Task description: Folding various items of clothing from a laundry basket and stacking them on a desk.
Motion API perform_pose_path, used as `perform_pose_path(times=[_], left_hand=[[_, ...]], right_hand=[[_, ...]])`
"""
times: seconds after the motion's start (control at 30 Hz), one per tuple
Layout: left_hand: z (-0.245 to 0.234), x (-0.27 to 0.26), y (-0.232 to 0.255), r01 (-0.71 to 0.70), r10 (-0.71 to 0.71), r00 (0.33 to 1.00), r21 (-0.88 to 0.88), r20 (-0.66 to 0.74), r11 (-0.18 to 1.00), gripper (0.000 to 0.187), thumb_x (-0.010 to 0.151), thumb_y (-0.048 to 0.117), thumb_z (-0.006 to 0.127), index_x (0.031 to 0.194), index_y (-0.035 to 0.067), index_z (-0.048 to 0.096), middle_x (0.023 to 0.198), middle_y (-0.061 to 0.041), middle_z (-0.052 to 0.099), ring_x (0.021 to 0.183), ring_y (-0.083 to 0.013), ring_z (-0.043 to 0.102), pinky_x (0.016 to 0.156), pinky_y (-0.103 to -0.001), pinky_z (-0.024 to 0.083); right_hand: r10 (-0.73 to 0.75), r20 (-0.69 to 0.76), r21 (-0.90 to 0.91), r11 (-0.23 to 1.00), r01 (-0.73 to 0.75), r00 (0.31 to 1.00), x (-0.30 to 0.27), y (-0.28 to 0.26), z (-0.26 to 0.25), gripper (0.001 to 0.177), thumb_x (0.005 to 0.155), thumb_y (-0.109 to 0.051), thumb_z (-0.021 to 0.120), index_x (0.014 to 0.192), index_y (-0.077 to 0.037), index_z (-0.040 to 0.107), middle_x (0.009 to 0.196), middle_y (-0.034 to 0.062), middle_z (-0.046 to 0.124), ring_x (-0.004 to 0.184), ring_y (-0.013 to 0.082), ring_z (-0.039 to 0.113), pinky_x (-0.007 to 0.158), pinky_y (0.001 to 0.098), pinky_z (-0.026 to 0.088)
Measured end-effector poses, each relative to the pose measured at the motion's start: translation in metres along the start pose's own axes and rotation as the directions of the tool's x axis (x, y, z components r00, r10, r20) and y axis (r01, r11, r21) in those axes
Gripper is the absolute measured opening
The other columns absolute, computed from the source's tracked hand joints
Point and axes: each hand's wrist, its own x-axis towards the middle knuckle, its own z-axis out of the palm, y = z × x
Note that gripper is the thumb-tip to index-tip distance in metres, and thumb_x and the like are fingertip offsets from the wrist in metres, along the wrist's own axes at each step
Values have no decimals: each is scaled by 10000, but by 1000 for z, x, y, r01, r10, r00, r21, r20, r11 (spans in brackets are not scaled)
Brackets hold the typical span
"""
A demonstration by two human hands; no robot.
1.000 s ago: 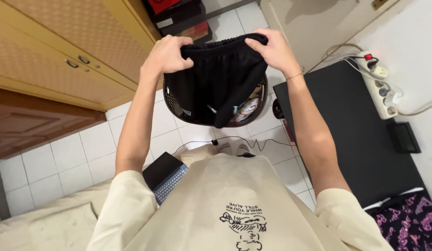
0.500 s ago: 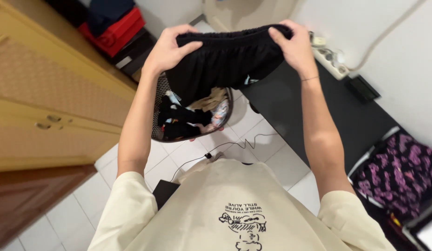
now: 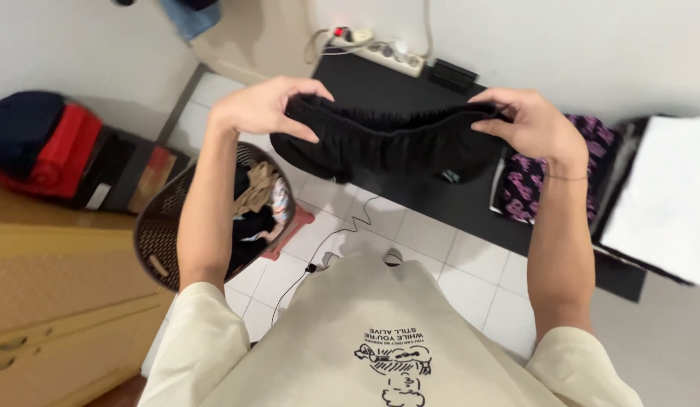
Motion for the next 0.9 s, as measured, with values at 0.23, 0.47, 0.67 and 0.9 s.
perform_pose_path(times=[0.23, 0.47, 0.67, 0.9], left_hand=[[8, 134, -48, 83, -84, 993, 11, 82, 996, 706, 719, 138, 914, 1358, 116, 615, 880, 1, 504, 789, -122, 458, 662, -320, 415], [168, 248, -239, 94, -33, 886, 109, -463, 990, 542, 784, -1, 712, 1308, 60, 586, 1050, -147, 682, 958, -319, 696, 830, -388, 573], [320, 217, -246, 406, -376, 889, 70, -263, 911, 263, 792, 168, 740, 1019, 37, 715, 1015, -241, 729, 991, -396, 714, 877, -459, 575], [379, 161, -237, 407, -405, 913, 118, -45, 906, 471, 794, 315, 789, 1185, 96, 644, 1092, -205, 693, 1003, -430, 671, 822, -525, 546]], right_hand=[[-48, -208, -409, 912, -43, 977, 3, 81, -79, 292, 979, -139, 840, 1115, 51, 665, 978, 159, 671, 913, 278, 587, 854, 386, 510], [148, -384, -381, 874, -302, 911, 61, 302, -57, 348, 947, -181, 769, 1239, -28, 658, 1158, 248, 709, 1081, 410, 687, 949, 452, 543], [385, -356, -547, 653, -524, 851, 9, 383, 35, 692, 854, -312, 779, 1435, -83, 481, 1469, 210, 429, 1350, 450, 411, 1011, 709, 373], [345, -126, -660, 671, -338, 930, -33, 344, 116, 589, 842, -333, 785, 1363, -134, 597, 1433, 142, 489, 1300, 378, 476, 956, 549, 515]])
